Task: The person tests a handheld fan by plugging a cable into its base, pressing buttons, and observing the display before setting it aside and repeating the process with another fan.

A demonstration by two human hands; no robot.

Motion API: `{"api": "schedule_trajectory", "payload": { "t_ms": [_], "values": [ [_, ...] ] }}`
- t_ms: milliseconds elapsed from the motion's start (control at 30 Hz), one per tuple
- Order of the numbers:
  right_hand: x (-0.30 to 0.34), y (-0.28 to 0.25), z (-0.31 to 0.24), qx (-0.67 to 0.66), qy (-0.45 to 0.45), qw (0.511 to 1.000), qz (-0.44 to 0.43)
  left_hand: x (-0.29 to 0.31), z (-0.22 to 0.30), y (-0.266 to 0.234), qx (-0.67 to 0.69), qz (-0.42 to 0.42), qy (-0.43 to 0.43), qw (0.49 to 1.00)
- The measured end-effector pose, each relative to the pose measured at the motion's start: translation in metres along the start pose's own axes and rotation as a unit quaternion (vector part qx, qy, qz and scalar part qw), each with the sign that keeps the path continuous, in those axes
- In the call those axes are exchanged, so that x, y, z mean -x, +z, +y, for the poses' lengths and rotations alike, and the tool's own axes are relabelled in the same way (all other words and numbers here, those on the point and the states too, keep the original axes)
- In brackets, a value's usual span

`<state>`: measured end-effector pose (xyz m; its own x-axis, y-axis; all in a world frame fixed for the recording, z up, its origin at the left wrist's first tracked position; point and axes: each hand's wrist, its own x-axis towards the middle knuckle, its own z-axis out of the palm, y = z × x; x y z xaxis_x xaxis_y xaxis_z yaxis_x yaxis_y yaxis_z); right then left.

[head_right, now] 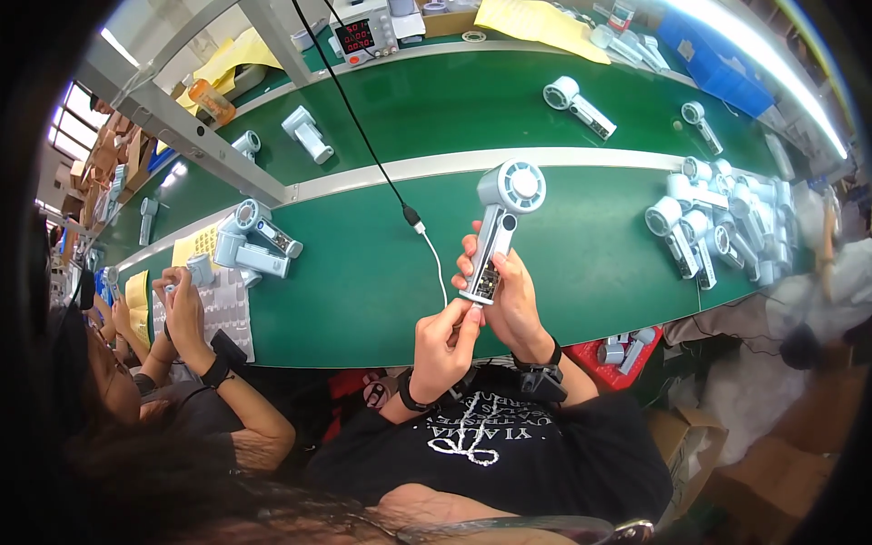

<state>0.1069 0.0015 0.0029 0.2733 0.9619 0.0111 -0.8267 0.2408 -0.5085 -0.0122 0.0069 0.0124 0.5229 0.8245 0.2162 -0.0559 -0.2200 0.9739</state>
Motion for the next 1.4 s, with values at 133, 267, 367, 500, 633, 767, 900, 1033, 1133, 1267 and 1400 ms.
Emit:
{"api": "schedule_trajectory", "payload": {
  "t_ms": [133, 267, 367, 500, 633, 767, 900, 1033, 1133, 1267, 1400],
  "values": [
    [0.0, -0.001, 0.006, 0.089, -0.064, 0.994, 0.004, -0.001, 0.0, -0.006, 0.015, -0.03, -0.053, 0.998],
    [0.002, 0.0, 0.009, 0.165, -0.097, 0.981, 0.016, 0.002, 0.0, -0.008, 0.013, -0.04, -0.058, 0.997],
    [0.002, 0.0, 0.009, 0.168, -0.074, 0.983, 0.015, 0.003, -0.004, -0.01, 0.031, -0.051, -0.075, 0.995],
    [0.003, -0.001, 0.006, 0.184, -0.07, 0.98, 0.011, 0.003, -0.01, -0.013, 0.055, -0.07, -0.098, 0.991],
    [0.004, 0.001, 0.002, 0.214, -0.081, 0.973, -0.01, 0.003, -0.012, -0.014, 0.055, -0.089, -0.096, 0.99],
    [0.006, 0.002, 0.001, 0.223, -0.082, 0.971, -0.009, 0.004, -0.01, -0.016, 0.052, -0.096, -0.086, 0.99],
    [0.007, 0.001, -0.001, 0.219, -0.085, 0.972, -0.024, 0.003, -0.008, -0.017, 0.042, -0.105, -0.087, 0.99],
    [0.007, -0.003, -0.002, 0.199, -0.085, 0.974, -0.061, 0.005, -0.007, -0.017, 0.052, -0.111, -0.088, 0.989],
    [0.008, -0.003, -0.003, 0.206, -0.079, 0.974, -0.06, 0.004, -0.007, -0.018, 0.061, -0.115, -0.087, 0.988],
    [0.008, -0.003, -0.003, 0.192, -0.066, 0.978, -0.044, 0.003, -0.009, -0.019, 0.071, -0.116, -0.089, 0.987],
    [0.007, 0.001, 0.0, 0.157, -0.065, 0.985, -0.029, 0.002, -0.008, -0.017, 0.079, -0.103, -0.085, 0.988]
  ]
}}
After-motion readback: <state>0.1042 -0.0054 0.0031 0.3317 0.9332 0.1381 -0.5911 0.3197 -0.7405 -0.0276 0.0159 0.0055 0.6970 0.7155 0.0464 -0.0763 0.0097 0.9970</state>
